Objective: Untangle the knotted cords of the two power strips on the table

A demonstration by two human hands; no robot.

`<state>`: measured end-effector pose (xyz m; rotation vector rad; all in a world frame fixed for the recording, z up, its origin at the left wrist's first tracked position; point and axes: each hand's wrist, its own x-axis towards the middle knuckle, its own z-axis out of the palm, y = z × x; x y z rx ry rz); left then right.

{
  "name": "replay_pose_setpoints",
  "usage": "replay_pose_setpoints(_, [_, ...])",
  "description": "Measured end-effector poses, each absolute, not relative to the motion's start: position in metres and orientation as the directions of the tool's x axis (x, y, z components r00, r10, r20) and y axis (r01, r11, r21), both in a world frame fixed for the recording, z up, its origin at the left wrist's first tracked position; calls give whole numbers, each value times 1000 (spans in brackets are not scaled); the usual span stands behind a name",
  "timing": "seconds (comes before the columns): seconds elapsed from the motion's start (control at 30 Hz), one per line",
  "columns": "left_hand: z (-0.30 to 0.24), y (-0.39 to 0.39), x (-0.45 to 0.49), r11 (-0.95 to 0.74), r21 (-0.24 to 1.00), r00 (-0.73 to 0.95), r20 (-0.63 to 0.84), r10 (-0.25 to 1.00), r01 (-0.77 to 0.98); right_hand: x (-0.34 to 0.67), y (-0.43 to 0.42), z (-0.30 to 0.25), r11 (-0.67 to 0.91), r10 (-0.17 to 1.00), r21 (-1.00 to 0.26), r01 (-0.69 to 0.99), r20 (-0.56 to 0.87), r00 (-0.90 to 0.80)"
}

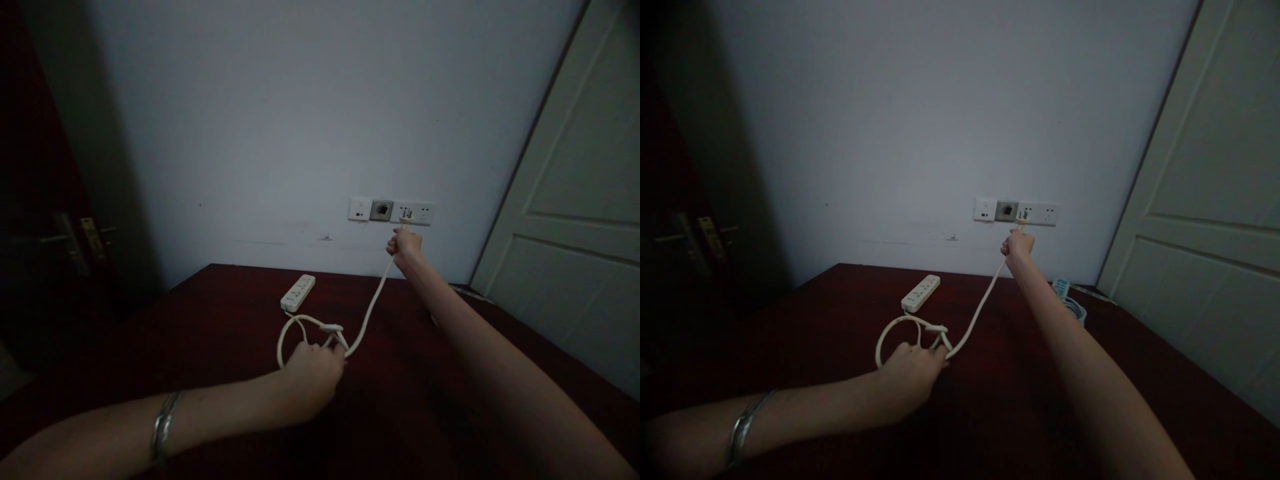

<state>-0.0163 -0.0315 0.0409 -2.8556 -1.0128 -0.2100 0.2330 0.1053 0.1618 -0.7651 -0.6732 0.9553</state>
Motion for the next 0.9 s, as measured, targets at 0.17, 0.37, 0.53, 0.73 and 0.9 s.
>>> replay_pose_setpoints(0.17, [66, -4, -29, -293, 826, 768, -238, 595, 482, 242, 91, 180, 375, 884, -775, -509, 133, 448])
replay_pose_setpoints(0.37, [64, 11, -44, 259, 927, 861, -354, 366, 271, 235, 72, 204, 349, 921, -730, -587, 151, 359])
replay_pose_setpoints(0.53, [61, 10, -53, 396, 903, 885, -313, 345, 164, 232, 56, 227, 393, 919, -669, -631, 290, 265])
replay_pose_setpoints(0.73, [63, 4, -58, 293, 952, 867, -73, 492, -86, 252, 50, 231, 441, 894, -651, -618, 254, 370])
replay_pose_setpoints(0.9, [66, -1, -47, -36, 997, 775, 78, 628, -71, 269, 61, 211, 469, 850, -632, -616, 135, 508])
